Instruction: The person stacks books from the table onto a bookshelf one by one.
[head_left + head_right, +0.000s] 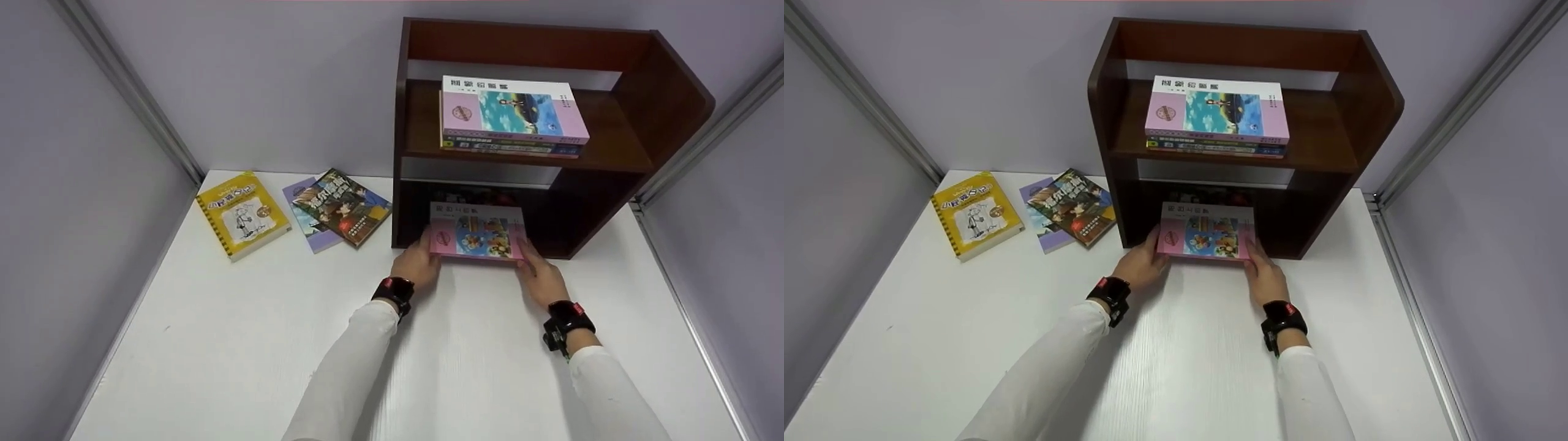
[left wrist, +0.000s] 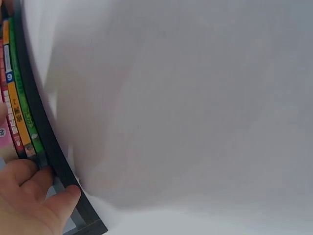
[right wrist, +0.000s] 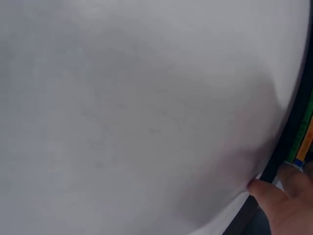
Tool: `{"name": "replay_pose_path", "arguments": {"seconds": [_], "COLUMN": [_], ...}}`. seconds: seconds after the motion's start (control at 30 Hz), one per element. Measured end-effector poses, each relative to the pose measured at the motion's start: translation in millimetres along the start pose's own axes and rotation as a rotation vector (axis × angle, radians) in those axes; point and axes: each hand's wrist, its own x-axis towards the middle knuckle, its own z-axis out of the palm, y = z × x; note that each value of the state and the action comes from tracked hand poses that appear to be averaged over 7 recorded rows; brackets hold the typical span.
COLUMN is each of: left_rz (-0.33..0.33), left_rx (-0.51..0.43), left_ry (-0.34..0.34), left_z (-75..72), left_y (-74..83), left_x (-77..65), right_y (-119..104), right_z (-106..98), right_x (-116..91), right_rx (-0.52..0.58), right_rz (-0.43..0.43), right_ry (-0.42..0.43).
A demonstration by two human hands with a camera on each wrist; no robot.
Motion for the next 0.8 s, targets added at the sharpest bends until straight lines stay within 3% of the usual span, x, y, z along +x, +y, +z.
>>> {"name": "replay_pose_path", "arguments": {"seconds": [0.4, 0.6, 0.8], "left_rz": [-0.040, -0.036, -0.033], "left_rx": [0.113, 0.174, 0.202], "left_ry": [0.164, 0.232, 0.273], "left_z": [3.0, 6.9, 8.2], "left_y": [3.7, 6.2, 10.4], "left_x": [12.3, 17.6, 22.1], "right_y": [-15, -22, -19], "right_z": [1, 4, 7], "right_x": [12, 18, 22], "right_rx": [-0.051, -0.092, -0.131], "right_rz": [-0.023, 0.002, -0.031], "right_ry": [0.227, 0.294, 0.334]}}
